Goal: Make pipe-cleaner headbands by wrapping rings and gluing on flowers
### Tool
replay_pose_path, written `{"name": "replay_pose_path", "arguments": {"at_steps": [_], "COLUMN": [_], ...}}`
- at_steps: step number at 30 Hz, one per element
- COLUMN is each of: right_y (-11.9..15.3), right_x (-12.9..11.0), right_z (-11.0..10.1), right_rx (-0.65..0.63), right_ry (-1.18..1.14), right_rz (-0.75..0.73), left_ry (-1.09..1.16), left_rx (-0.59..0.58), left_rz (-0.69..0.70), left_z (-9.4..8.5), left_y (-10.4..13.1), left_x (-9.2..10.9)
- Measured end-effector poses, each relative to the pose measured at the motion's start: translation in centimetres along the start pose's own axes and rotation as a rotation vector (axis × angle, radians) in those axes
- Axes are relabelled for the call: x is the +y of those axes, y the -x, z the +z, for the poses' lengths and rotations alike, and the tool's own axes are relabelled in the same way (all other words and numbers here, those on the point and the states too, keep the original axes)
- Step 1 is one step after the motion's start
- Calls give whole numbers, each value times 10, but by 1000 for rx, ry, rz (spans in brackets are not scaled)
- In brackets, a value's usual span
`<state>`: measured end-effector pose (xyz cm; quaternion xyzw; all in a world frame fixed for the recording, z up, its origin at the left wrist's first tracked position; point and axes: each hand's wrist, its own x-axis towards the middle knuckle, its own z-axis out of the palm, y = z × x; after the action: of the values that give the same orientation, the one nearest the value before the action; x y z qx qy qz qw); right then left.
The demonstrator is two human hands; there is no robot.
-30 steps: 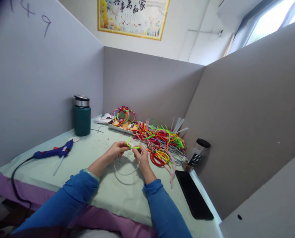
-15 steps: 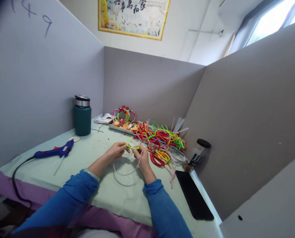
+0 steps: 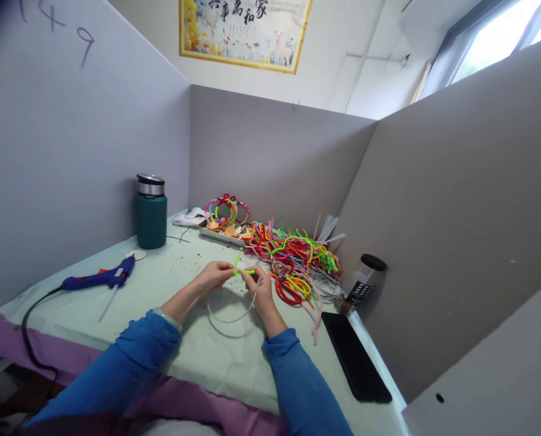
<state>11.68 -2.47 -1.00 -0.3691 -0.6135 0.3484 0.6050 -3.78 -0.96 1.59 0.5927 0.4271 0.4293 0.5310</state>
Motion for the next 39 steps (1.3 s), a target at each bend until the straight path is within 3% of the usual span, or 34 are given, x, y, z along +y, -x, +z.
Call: {"name": "replay_pose_path", "arguments": {"at_steps": [10,23,28,33,39], "right_y": [1,0,1,4,1], "right_x": [0,0,-2,-3,1], "right_z": [0,0,3,6,5], "right_rx": [-2,6,-94,-284,-151], "right_ry": [-3,2,-22,9,5], "right_rz": [10,26,121,170,137], "left_ry": [-64,-82,-72,-61,10], "left_rx": [22,21,80,126,-25], "left_rz": [35,238,195,171,153], "left_z": [2,0,0,1,2], "left_y": [1,-8,-2,-1,7], "left_x": [2,-8,-1,2,11]}}
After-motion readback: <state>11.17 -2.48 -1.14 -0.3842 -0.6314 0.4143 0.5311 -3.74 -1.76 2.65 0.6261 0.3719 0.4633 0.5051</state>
